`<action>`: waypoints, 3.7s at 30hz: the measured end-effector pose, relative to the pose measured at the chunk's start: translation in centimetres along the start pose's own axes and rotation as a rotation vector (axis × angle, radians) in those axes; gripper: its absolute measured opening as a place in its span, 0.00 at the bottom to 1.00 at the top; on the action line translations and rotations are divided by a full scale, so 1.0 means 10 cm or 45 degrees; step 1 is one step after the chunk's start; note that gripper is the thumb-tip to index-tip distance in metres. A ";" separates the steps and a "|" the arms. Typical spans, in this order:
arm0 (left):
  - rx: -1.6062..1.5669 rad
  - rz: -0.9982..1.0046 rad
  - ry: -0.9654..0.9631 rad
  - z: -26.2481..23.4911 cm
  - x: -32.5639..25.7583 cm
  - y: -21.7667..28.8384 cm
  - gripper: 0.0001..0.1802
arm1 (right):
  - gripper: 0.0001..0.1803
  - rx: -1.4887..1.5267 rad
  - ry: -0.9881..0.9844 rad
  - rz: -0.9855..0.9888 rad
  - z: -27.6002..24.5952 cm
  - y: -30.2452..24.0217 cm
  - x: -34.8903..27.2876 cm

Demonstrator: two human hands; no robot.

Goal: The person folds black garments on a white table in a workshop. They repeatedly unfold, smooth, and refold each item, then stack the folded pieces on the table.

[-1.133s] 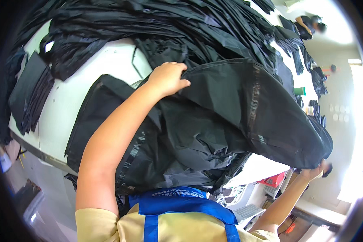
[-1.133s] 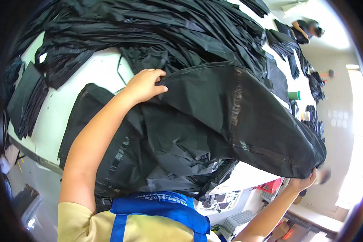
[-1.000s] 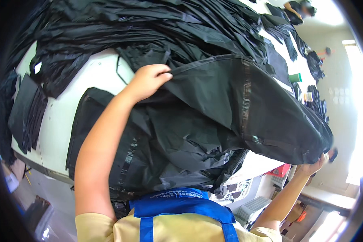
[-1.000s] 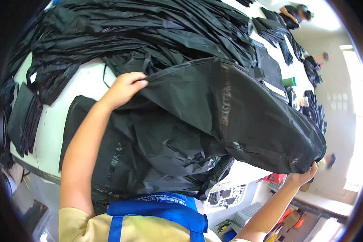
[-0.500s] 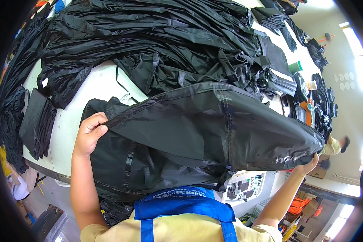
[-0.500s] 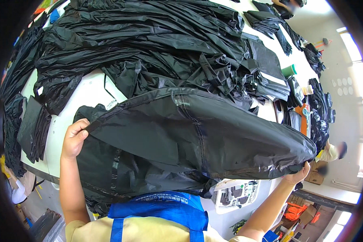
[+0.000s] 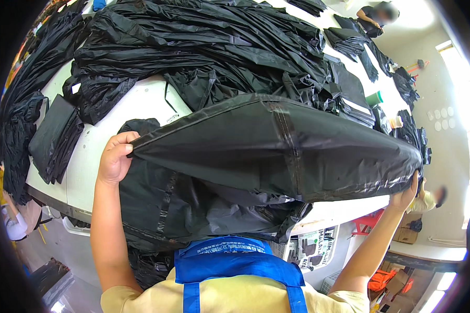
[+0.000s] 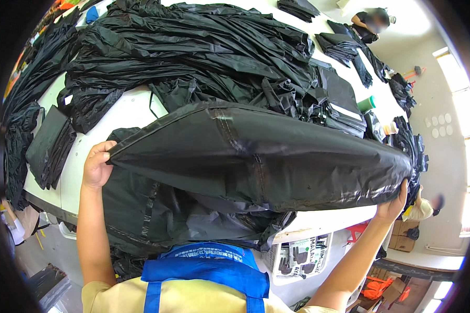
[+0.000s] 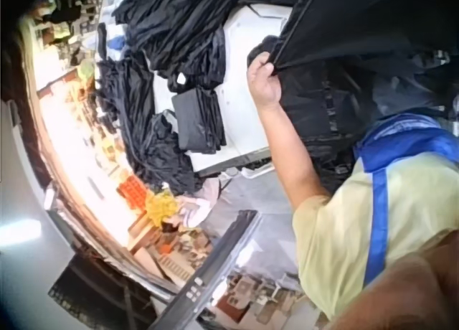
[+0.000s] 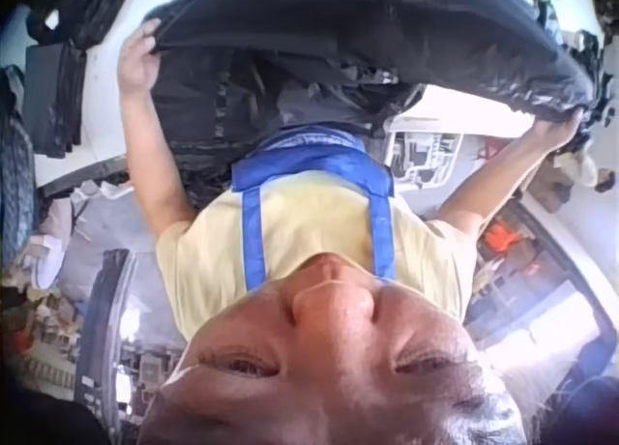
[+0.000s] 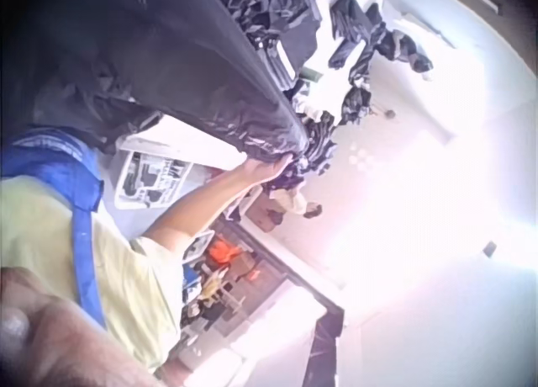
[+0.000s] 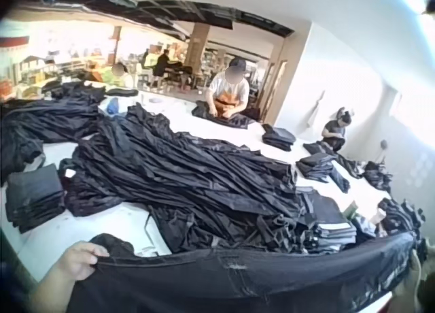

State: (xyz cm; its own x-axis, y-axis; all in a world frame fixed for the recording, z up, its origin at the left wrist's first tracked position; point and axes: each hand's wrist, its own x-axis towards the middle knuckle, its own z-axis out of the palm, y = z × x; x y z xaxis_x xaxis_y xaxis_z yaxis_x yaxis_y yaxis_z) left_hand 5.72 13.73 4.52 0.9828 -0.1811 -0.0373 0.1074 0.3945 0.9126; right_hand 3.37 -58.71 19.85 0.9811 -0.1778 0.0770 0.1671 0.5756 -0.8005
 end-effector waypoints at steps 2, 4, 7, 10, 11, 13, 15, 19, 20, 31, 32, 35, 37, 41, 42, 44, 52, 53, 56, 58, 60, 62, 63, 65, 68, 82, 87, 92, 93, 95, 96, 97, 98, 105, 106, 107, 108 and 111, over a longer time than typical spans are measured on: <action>-0.051 -0.003 0.019 -0.01 -0.13 0.02 0.10 | 0.21 -0.059 0.041 0.015 0.10 -0.04 0.10; -0.075 -0.034 0.063 0.01 -0.27 0.07 0.10 | 0.21 -0.160 0.147 0.035 0.34 -0.01 0.18; -0.081 -0.034 0.046 -0.10 -0.40 0.06 0.11 | 0.20 -0.194 0.069 0.128 0.58 0.03 0.27; 0.112 0.055 0.349 -0.01 -0.35 0.01 0.09 | 0.19 -0.288 0.193 -0.091 0.73 -0.05 0.41; 0.237 0.096 0.542 0.02 -0.30 -0.01 0.08 | 0.19 -0.341 0.247 -0.196 0.98 -0.06 0.43; 0.831 0.280 0.700 -0.13 -0.10 -0.03 0.12 | 0.23 -0.590 0.366 -0.531 1.83 0.03 0.22; 1.532 0.668 0.903 0.14 -0.08 0.14 0.20 | 0.23 -0.825 -0.035 -0.632 2.42 0.21 -0.04; -0.451 0.199 0.052 0.91 -0.84 0.24 0.41 | 0.27 -1.721 -1.648 -0.445 3.61 1.92 -0.77; -0.553 0.231 0.096 0.96 -1.05 0.09 0.43 | 0.30 -1.827 -1.925 -0.397 3.68 2.38 -1.00; -0.646 0.235 1.043 0.53 -2.22 -1.09 0.27 | 0.45 -1.343 -2.394 -0.290 3.73 4.08 -1.60; -0.573 0.236 0.989 0.52 -2.24 -1.12 0.28 | 0.49 -1.381 -2.335 -0.443 4.03 4.13 -1.61; -0.193 0.272 0.822 0.54 -2.29 -1.01 0.28 | 0.57 -1.442 -2.537 -0.539 4.47 4.57 -1.67; -0.097 0.289 0.897 0.42 -2.41 -1.27 0.22 | 0.31 -1.702 -3.014 -0.080 4.60 4.81 -1.73; 0.540 0.018 1.872 -0.22 -2.83 -1.60 0.21 | 0.14 -1.377 -2.787 0.211 4.29 5.01 -1.66; 0.616 -0.136 2.054 -0.34 -2.85 -1.69 0.24 | 0.12 -1.264 -2.665 0.357 4.18 5.07 -1.60; 0.279 -0.098 2.020 -0.57 -2.91 -1.75 0.28 | 0.08 -1.347 -2.281 0.859 4.02 5.15 -1.49; -0.331 0.109 1.588 -0.68 -3.08 -1.57 0.14 | 0.07 -1.143 -1.866 1.145 3.98 4.96 -1.42; -0.365 0.126 1.518 -0.68 -3.08 -1.53 0.13 | 0.06 -1.102 -1.824 1.196 3.98 4.94 -1.42; -0.133 0.106 1.500 -0.66 -3.04 -1.40 0.09 | 0.05 -1.041 -1.772 1.257 4.01 4.84 -1.44; 0.281 0.069 1.526 -0.60 -2.99 -1.18 0.02 | 0.04 -1.021 -1.745 1.245 4.03 4.76 -1.43; 0.750 0.077 1.463 -0.53 -2.92 -0.87 0.03 | 0.04 -1.007 -1.700 1.233 4.05 4.64 -1.43; 0.985 0.244 1.282 -0.34 -2.77 -0.47 0.02 | 0.04 -1.053 -1.675 1.126 4.11 4.51 -1.46; 1.026 0.366 1.157 -0.24 -2.68 -0.30 0.02 | 0.04 -1.074 -1.659 1.073 4.15 4.44 -1.49; 1.429 0.522 0.965 -0.03 -2.50 0.01 0.04 | 0.05 -1.115 -1.629 0.918 4.23 4.28 -1.58; 1.525 0.809 0.827 0.21 -2.22 0.25 0.08 | 0.07 -1.123 -1.652 0.520 4.29 4.05 -1.66; 1.474 0.892 0.690 0.83 -1.83 0.56 0.10 | 0.12 -1.205 -1.497 0.042 4.15 3.38 -1.50; 1.511 0.892 0.633 0.92 -1.77 0.61 0.08 | 0.12 -1.216 -1.489 0.007 4.14 3.26 -1.48; 1.502 0.876 0.617 0.94 -1.75 0.61 0.09 | 0.12 -1.220 -1.501 0.018 4.10 3.23 -1.47; 1.500 0.881 0.606 0.95 -1.74 0.62 0.08 | 0.12 -1.220 -1.483 0.029 4.09 3.21 -1.47; 1.491 0.874 0.630 0.96 -1.74 0.62 0.11 | 0.12 -1.218 -1.452 0.052 4.09 3.19 -1.46; 1.487 0.871 0.643 0.97 -1.74 0.62 0.12 | 0.12 -1.221 -1.454 0.058 4.09 3.18 -1.45; 1.490 0.871 0.637 0.98 -1.74 0.62 0.12 | 0.12 -1.226 -1.455 0.068 4.08 3.17 -1.44; 1.494 0.871 0.632 0.99 -1.74 0.62 0.12 | 0.12 -1.231 -1.457 0.077 4.08 3.17 -1.44; 1.491 0.883 0.499 1.04 -1.73 0.60 0.13 | 0.12 -1.207 -1.418 -0.082 4.07 3.16 -1.52; 1.489 0.848 0.505 1.05 -1.73 0.56 0.13 | 0.12 -1.201 -1.365 -0.124 4.04 3.19 -1.55; 1.451 0.819 0.494 1.05 -1.72 0.53 0.12 | 0.12 -1.195 -1.311 -0.165 4.01 3.22 -1.58; 1.412 0.790 0.481 1.05 -1.70 0.51 0.12 | 0.12 -1.196 -1.269 -0.290 3.97 3.27 -1.59; 1.293 0.688 0.395 1.20 -1.74 0.44 0.11 | 0.11 -1.213 -1.070 -0.356 3.89 3.38 -1.58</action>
State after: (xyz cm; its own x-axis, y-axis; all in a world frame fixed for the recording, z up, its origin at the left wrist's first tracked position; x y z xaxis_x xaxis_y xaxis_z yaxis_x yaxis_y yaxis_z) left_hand -12.68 7.83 14.11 0.8735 0.0704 0.4817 -0.3624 -0.5666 0.7400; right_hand -2.63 -5.37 14.68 0.7433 0.5521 0.3778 0.5801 -0.2508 -0.7750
